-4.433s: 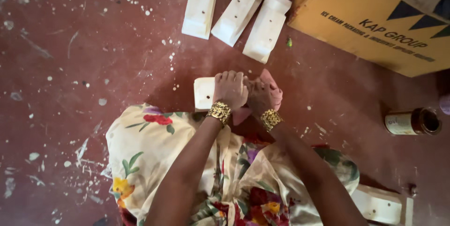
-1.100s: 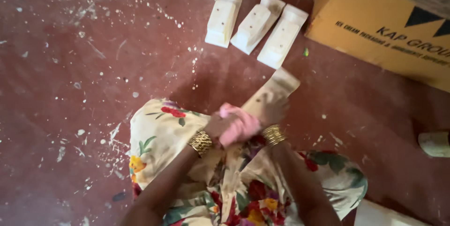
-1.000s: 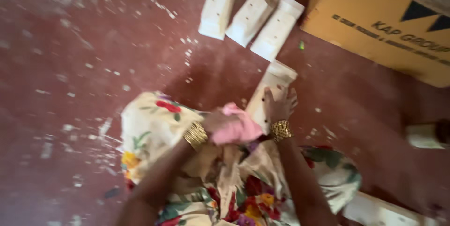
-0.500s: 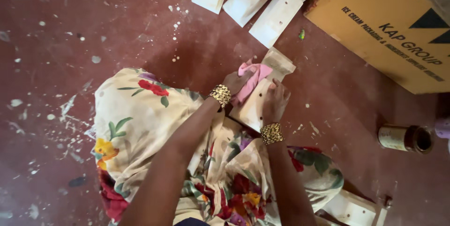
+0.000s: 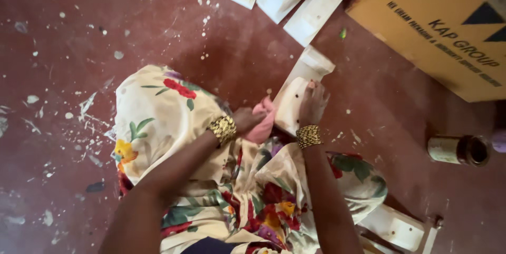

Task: The person sits on the floor and wipes white foam pieces one at a time with a pink cloth, turning each piece to clean its surfaces and setting it aside with the finished pieces.

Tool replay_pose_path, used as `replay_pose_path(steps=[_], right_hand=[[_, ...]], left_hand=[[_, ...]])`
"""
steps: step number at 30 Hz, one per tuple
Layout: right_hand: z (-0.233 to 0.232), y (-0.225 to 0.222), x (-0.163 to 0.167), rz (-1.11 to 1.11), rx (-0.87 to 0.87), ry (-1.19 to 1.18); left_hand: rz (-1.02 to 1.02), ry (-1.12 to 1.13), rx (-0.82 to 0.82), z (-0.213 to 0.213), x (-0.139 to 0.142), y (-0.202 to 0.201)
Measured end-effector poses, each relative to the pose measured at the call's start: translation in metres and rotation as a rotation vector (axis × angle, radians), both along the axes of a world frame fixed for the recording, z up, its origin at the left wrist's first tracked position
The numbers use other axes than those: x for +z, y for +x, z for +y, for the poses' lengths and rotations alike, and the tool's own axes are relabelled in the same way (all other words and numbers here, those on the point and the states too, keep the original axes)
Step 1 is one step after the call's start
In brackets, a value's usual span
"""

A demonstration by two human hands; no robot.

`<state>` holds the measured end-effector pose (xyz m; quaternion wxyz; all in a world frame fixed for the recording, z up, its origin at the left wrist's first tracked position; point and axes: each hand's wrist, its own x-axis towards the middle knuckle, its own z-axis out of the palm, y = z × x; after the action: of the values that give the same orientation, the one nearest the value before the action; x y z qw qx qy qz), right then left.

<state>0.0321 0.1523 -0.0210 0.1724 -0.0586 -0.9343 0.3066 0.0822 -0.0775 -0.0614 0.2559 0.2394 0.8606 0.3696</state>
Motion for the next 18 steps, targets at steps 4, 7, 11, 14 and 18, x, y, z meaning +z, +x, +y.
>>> replay_pose_path(steps=[4, 7, 11, 14, 18], right_hand=[[-0.002, -0.003, 0.005, -0.004, -0.053, -0.142], [-0.006, 0.0, 0.019, -0.022, -0.099, -0.225], [-0.011, 0.014, 0.056, 0.056, 0.096, -0.463], [-0.009, 0.044, 0.087, -0.125, 0.382, -0.918], [0.007, 0.05, 0.126, -0.027, 0.43, -0.777]], left_hand=[[-0.001, -0.091, -0.09, -0.002, 0.01, -0.009], [0.194, 0.143, -0.147, -0.007, 0.029, -0.019], [-0.395, 1.05, 0.496, 0.002, 0.086, -0.032], [-0.689, 1.168, 0.622, 0.03, 0.132, -0.032], [-0.908, 1.303, 0.427, 0.058, 0.157, -0.047]])
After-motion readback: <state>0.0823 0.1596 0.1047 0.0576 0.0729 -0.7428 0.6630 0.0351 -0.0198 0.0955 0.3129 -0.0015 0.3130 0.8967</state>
